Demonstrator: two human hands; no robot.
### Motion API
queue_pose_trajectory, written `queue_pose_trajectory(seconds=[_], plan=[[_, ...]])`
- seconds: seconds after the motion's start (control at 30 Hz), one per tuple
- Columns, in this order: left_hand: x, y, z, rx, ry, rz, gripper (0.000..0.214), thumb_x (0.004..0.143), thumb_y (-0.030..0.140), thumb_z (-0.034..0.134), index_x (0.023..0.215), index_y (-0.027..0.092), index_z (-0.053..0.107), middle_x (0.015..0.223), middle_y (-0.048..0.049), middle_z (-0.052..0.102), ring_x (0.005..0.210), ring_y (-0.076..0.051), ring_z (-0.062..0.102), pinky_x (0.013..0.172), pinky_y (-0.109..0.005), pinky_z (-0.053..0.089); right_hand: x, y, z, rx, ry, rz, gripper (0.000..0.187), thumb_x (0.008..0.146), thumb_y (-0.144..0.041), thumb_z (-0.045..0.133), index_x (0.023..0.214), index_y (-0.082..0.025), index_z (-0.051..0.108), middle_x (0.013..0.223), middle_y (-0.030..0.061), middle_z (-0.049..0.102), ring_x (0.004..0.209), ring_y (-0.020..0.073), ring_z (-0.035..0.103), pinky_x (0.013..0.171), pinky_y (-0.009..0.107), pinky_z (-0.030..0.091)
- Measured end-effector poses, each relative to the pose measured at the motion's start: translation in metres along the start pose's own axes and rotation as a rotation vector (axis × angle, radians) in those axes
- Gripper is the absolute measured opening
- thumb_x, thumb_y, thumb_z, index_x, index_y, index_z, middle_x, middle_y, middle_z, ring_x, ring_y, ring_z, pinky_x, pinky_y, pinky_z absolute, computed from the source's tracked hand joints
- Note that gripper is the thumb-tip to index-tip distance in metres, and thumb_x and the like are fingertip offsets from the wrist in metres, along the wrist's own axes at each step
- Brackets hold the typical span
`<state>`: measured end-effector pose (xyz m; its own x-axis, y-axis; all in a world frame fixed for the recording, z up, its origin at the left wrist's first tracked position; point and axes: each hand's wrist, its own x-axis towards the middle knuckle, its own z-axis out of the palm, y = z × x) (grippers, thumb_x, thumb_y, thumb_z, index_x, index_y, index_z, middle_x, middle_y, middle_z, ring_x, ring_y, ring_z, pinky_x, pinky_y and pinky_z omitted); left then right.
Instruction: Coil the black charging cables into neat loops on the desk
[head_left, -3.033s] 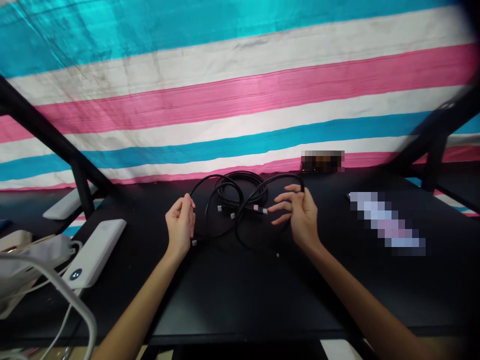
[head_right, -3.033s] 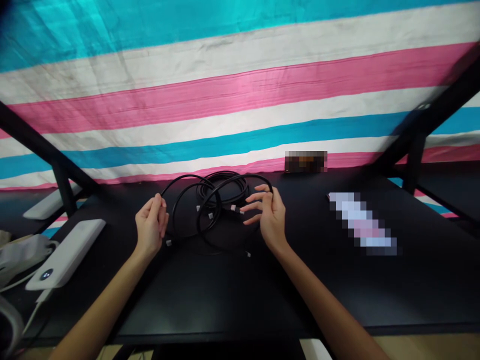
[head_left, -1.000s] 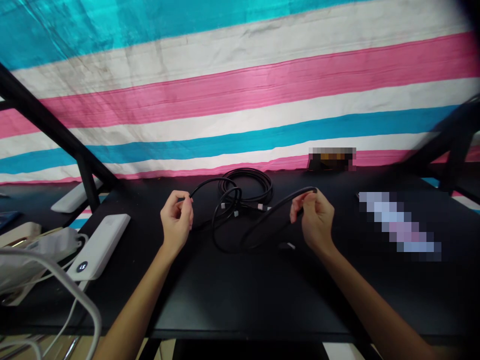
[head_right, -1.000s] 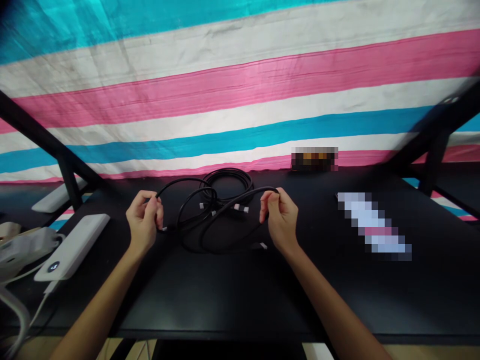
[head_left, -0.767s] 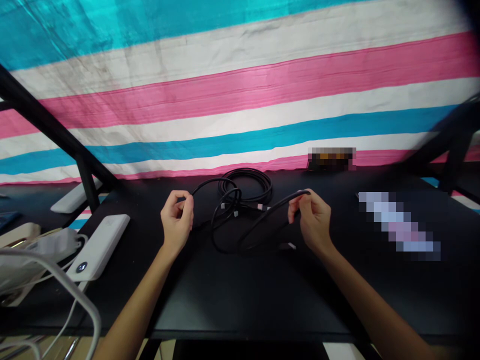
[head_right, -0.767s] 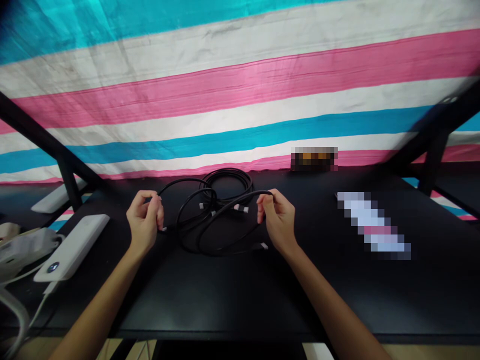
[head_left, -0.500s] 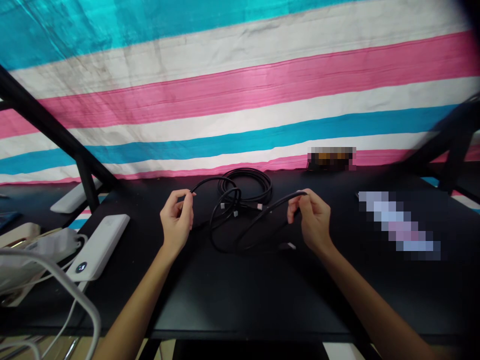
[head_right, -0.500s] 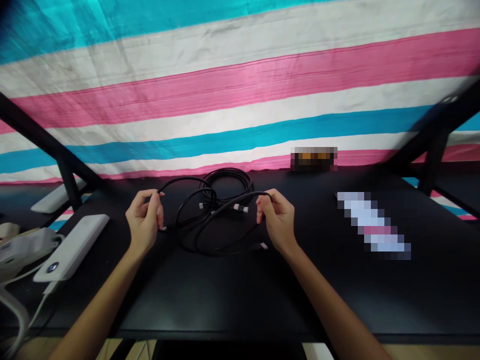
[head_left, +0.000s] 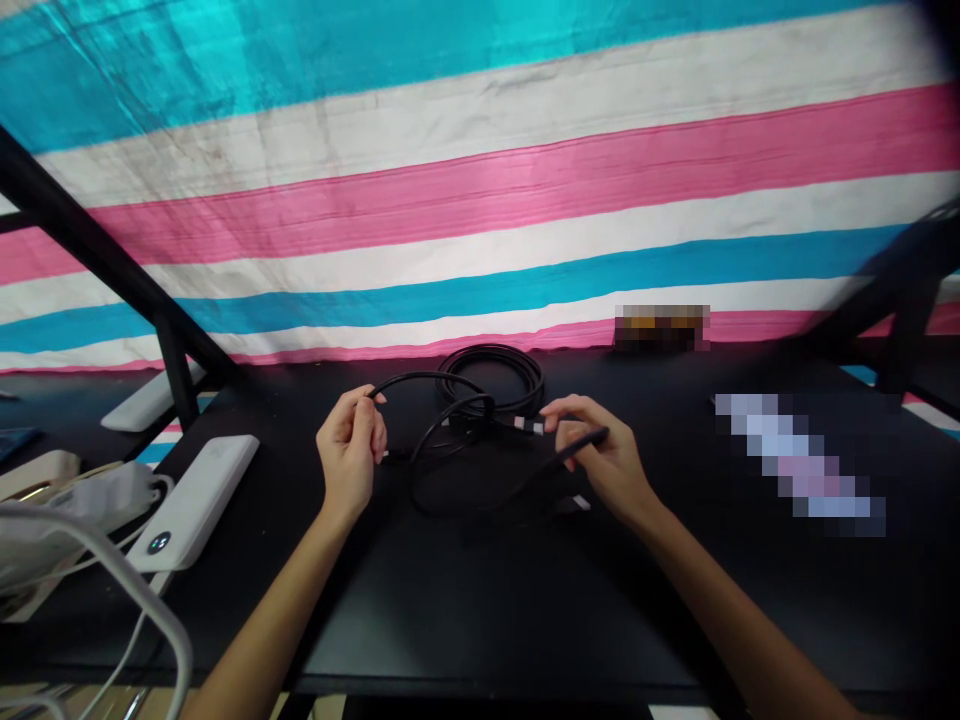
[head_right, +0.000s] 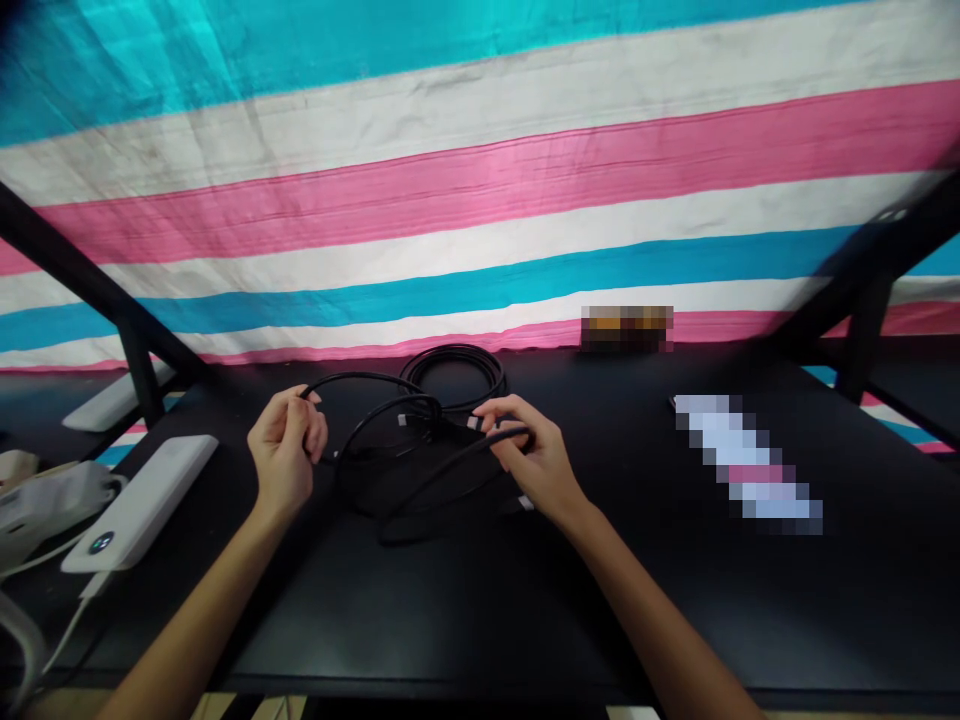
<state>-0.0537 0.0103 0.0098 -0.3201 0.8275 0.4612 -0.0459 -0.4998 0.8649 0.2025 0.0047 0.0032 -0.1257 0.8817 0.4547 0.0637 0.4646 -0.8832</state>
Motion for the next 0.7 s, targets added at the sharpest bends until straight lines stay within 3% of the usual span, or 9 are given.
queue_pose_trajectory(seconds=[0.33, 0.7], plan=[[-0.017, -0.005, 0.011, -0.084, -0.144, -0.08, 0.016, 0.088, 0.032, 0.053, 0.087, 0.018, 0.062, 0.044, 0.0085, 0.037, 0.033, -0.003, 0.032, 0.035, -0.015, 0.028, -0.003, -0.002, 0.004, -0.241, -0.059, -0.131, 0.034, 0.078, -0.015, 0.064, 0.109, -0.028, 0.062, 0.102, 0.003, 0.051, 0.051, 0.0046, 0.044, 0.044, 0.023, 0.038], [-0.027, -0.007, 0.012, -0.1, -0.241, -0.173, 0.016, 0.089, 0.032, 0.052, 0.091, 0.019, 0.06, 0.043, 0.009, 0.039, 0.033, -0.004, 0.034, 0.035, -0.016, 0.031, -0.002, -0.001, 0.006, -0.294, -0.027, -0.129, 0.027, 0.079, -0.017, 0.063, 0.104, -0.025, 0.061, 0.095, 0.0016, 0.053, 0.05, 0.0052, 0.042, 0.046, 0.024, 0.037]])
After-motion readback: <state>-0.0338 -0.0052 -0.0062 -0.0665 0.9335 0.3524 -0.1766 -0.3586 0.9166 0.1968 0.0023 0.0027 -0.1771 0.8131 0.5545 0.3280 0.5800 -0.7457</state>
